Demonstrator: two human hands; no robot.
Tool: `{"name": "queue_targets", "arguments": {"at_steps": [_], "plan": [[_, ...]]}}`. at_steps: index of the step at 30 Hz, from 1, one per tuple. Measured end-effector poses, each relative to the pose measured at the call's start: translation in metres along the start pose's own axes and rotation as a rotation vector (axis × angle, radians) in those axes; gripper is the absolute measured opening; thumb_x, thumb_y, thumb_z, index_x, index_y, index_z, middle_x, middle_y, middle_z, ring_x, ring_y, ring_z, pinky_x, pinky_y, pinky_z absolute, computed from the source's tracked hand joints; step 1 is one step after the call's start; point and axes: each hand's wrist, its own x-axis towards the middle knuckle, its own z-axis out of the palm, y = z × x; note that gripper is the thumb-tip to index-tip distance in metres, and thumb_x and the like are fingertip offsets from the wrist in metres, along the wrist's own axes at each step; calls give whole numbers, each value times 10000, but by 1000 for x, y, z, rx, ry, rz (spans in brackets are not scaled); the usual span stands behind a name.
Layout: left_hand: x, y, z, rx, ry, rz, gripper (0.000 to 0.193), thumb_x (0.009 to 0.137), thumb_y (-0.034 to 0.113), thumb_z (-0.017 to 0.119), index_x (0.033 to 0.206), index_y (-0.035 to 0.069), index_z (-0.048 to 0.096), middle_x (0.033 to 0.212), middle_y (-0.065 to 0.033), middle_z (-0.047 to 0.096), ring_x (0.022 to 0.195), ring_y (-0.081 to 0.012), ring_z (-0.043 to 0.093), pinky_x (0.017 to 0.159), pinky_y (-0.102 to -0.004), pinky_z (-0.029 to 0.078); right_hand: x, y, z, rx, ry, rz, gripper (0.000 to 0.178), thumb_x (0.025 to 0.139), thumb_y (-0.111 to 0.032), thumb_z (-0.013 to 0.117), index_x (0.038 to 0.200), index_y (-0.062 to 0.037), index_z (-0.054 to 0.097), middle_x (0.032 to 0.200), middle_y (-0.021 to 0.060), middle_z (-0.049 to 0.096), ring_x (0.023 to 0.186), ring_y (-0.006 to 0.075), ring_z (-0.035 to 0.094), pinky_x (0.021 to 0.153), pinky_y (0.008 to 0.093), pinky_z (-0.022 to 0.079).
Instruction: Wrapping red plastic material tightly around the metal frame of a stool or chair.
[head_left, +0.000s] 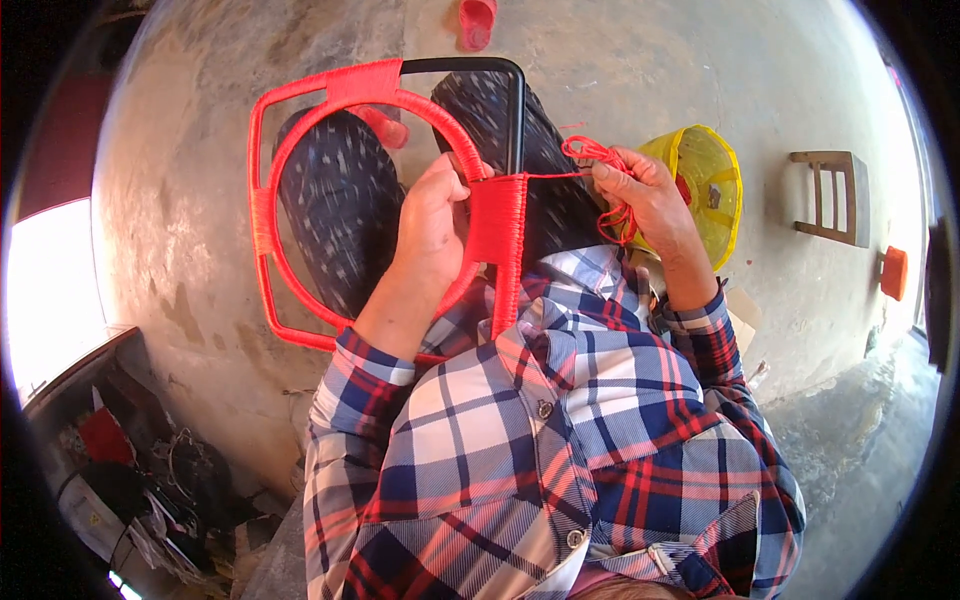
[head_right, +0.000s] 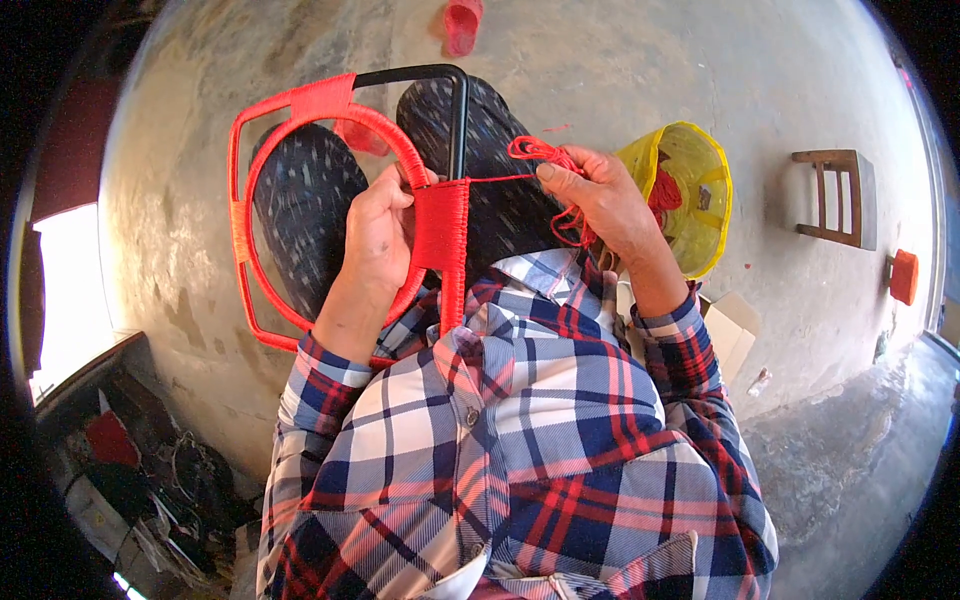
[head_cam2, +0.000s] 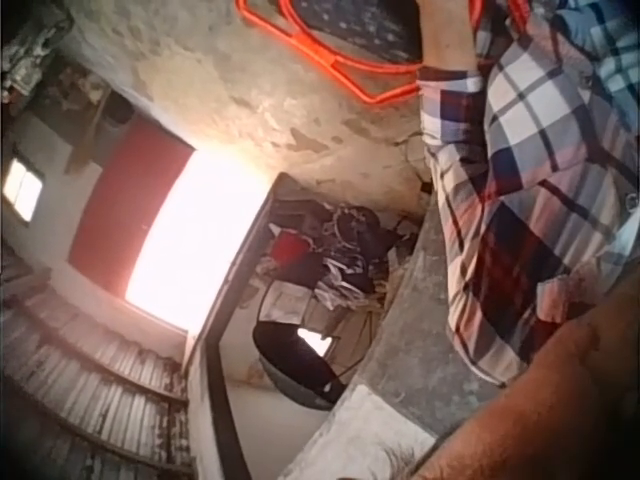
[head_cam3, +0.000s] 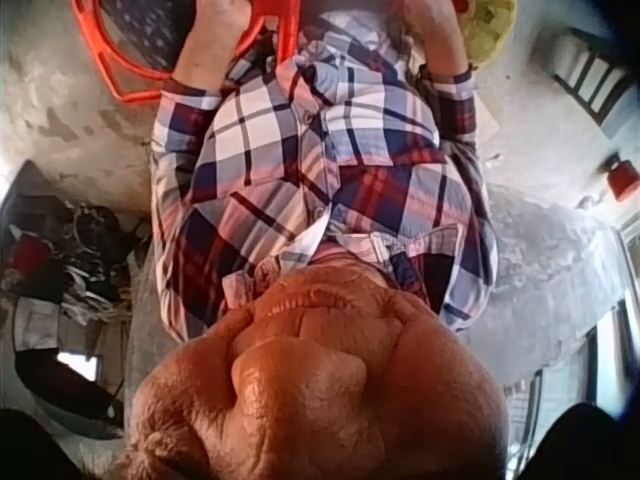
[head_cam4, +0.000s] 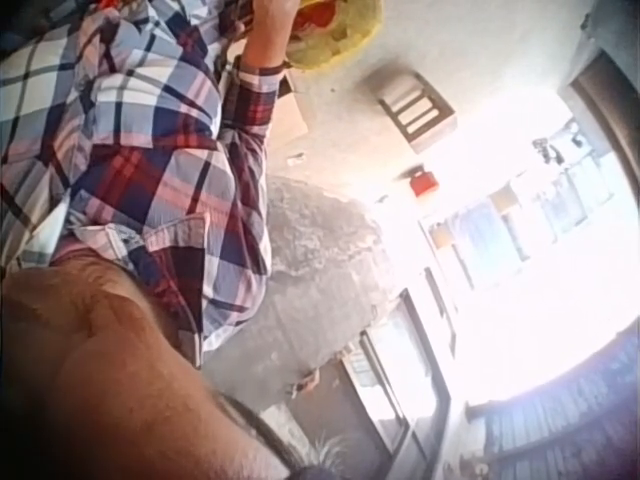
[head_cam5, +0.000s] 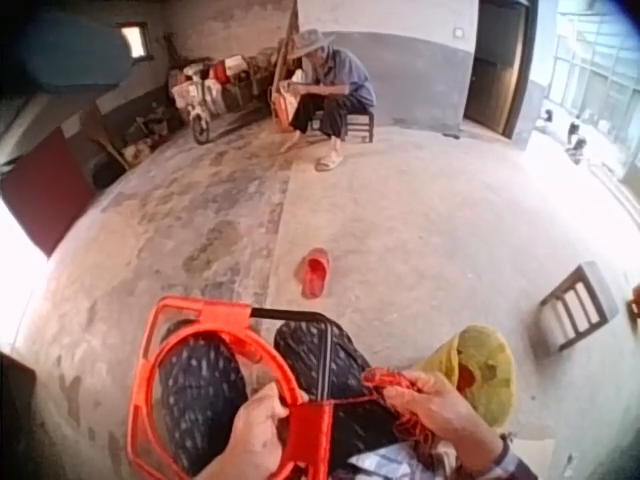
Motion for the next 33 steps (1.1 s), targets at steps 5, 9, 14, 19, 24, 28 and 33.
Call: {"name": "queue_targets", "arguments": {"at_steps": [5, 9, 14, 19, 24, 28, 33], "plan": [[-1, -2, -2, -88, 11, -9, 317, 699, 79, 439, 980, -5, 558, 908, -116, 612, 849, -252, 619, 792, -387, 517, -2, 4, -2, -26, -30, -5, 167, 893, -236, 615, 836, -79, 613, 672, -96, 433, 600, 9, 357, 523, 185, 288], [-5, -2, 4, -154, -17, -13, 280, 717, 48, 411, 966, 3, 530, 911, -114, 570, 840, -241, 596, 779, -377, 509, -4, 3, 0, 52, -23, -1, 190, 897, -242, 612, 790, -88, 580, 662, -98, 416, 602, 8, 349, 523, 185, 282], [-5, -7, -7, -71, -33, 16, 338, 746, 62, 446, 1056, -34, 542, 940, -137, 624, 868, -245, 628, 815, -374, 516, -4, 4, 6, -19, -43, 24, 204, 899, -248, 611, 777, -91, 564, 668, -96, 419, 604, 10, 347, 524, 186, 283], [-5, -8, -7, -74, -15, 38, 307, 800, 84, 436, 1063, -39, 536, 951, -138, 626, 873, -243, 631, 826, -376, 513, -4, 8, 6, -82, -54, 20, 192, 904, -247, 606, 800, -89, 572, 674, -99, 419, 607, 11, 345, 523, 187, 285], [-6, -8, -8, -72, -36, 44, 299, 812, 79, 425, 1065, -38, 535, 953, -138, 626, 874, -240, 631, 830, -375, 511, -5, 4, 3, 25, 16, 54, 181, 903, -237, 605, 812, -82, 582, 661, -90, 433, 584, 11, 355, 508, 186, 282], [-7, -7, -4, -75, -11, 33, 278, 804, 67, 418, 1041, -27, 529, 940, -132, 613, 852, -234, 626, 801, -371, 520, -6, 3, -2, 133, 27, 82, 172, 898, -228, 611, 810, -81, 587, 650, -88, 439, 570, 9, 357, 499, 182, 276], [-7, -6, 2, -73, 36, 30, 260, 793, 60, 414, 1013, -20, 526, 913, -130, 604, 815, -231, 625, 767, -369, 530, -7, 7, -3, 80, -1, 67, 170, 894, -215, 613, 784, -90, 577, 658, -90, 439, 571, 10, 353, 508, 181, 278]]}}
